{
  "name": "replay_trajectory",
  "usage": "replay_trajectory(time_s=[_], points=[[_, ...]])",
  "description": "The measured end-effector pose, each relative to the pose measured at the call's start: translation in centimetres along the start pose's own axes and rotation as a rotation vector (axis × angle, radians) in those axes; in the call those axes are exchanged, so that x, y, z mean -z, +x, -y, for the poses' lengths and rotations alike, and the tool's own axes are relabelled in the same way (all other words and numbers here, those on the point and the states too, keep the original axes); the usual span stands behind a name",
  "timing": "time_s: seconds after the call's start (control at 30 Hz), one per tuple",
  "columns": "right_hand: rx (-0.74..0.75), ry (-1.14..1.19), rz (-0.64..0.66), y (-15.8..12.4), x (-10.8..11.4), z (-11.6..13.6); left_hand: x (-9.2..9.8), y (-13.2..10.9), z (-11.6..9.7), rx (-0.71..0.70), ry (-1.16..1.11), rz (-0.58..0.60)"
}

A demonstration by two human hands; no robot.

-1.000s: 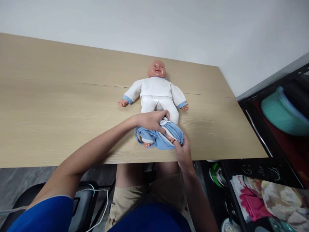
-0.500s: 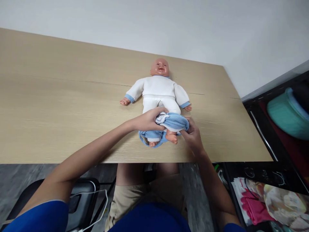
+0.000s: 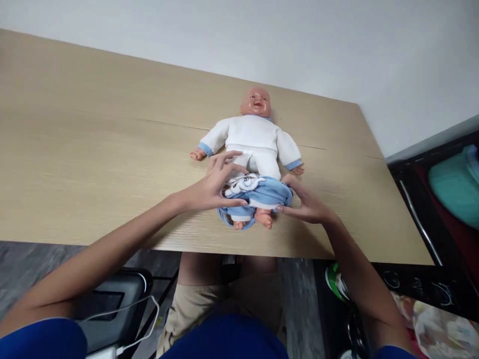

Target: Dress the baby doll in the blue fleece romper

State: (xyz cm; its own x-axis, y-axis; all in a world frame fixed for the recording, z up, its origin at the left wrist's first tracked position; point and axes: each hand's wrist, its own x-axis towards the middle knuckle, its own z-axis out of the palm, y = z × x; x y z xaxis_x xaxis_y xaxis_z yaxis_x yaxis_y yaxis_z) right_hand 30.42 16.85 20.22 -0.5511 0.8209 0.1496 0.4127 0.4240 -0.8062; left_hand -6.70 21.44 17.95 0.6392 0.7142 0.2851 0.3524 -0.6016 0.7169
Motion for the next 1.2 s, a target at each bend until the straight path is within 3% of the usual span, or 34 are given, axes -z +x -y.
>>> replay_trajectory(time_s=[0.1,0.2,0.37,0.47,0.57,0.73,0.87,1.03,1.2], points=[[0.018,0.157,-0.137,0.6,-0.1,-1.1,-0.4,-2.7,1.7,0.063,-0.157,-0.039],[-0.105,0.367,-0.255,1.8,-0.9,-2.4,-1.8,-4.4,2.7,0.142,-0.448,-0.09],[-0.377,0.665,-0.367,4.1,-3.8,-3.6,-4.1,-3.6,2.8,0.304,-0.666,-0.252],[-0.44,0.731,-0.37,5.0,-5.3,-3.9,-4.4,-2.0,3.3,0.339,-0.751,-0.392],[-0.411,0.691,-0.355,5.1,-5.9,-4.3,-4.0,-0.8,4.1,0.385,-0.795,-0.452],[-0.372,0.57,-0.245,4.8,-5.4,-5.1,-2.8,-0.4,4.6,0.456,-0.765,-0.366],[-0.369,0.555,-0.255,4.4,-5.1,-4.9,-2.3,-0.9,4.1,0.432,-0.77,-0.306],[-0.346,0.597,-0.343,4.0,-5.9,-4.1,-3.0,-1.4,3.7,0.415,-0.886,-0.323],[-0.35,0.615,-0.267,4.1,-5.7,-4.3,-3.5,-0.4,3.6,0.378,-0.961,-0.413]])
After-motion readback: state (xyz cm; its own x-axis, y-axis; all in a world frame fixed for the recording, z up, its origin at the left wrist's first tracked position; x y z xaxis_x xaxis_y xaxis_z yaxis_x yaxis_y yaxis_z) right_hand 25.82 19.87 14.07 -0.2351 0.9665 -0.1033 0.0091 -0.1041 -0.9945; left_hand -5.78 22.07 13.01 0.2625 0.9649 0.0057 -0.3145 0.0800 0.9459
